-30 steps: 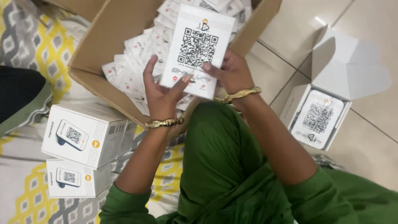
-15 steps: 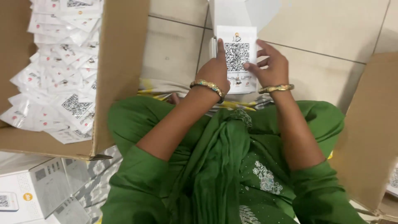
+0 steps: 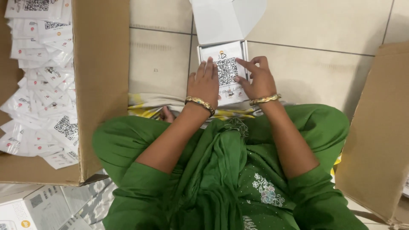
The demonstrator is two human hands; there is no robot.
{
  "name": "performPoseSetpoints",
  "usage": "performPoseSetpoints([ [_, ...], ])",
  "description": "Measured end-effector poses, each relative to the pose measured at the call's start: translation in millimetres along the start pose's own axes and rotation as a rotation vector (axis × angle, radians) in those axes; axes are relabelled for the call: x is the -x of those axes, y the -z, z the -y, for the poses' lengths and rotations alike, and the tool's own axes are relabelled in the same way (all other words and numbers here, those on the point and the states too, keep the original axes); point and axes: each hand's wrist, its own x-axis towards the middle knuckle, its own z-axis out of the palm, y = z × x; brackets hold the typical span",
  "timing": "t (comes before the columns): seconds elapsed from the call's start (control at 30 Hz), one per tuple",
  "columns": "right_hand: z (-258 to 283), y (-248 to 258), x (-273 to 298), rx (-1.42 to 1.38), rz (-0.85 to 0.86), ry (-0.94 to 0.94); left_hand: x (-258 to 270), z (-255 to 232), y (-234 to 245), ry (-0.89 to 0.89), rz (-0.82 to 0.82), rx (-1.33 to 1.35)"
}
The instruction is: The person places small QR-coded packets into product boxes and organizes them into larger cardboard shipping boxes.
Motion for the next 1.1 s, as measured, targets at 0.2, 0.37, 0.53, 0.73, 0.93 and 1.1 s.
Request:
performPoseSetpoints([
  [0.2, -38, 11, -76, -0.702, 0.021, -0.564, -3, -2, 22, 0.003, 0.092, -0.044],
  [0.37, -58, 3, -139, -1.312, 0.183, -0.6, -6, 3, 19, -0.009, 0.091, -0.02],
  [0.53, -68, 30, -131, -1.293, 0.055, -0.443, 1, 12, 29, -0.053, -0.01, 0.072],
  [0.73, -37, 74, -72, -0.991, 0.249, 0.092, 19, 39, 97, 0.294, 0.456, 0.197],
  [0.93, -48, 58, -49, -0.665, 0.299, 0.173, -3, 67, 69, 0.151, -0.055, 0.656],
  [1.1, -21, 69, -31, -0.284, 0.229, 0.082, -19, 73, 47, -0.153, -0.139, 0.86],
])
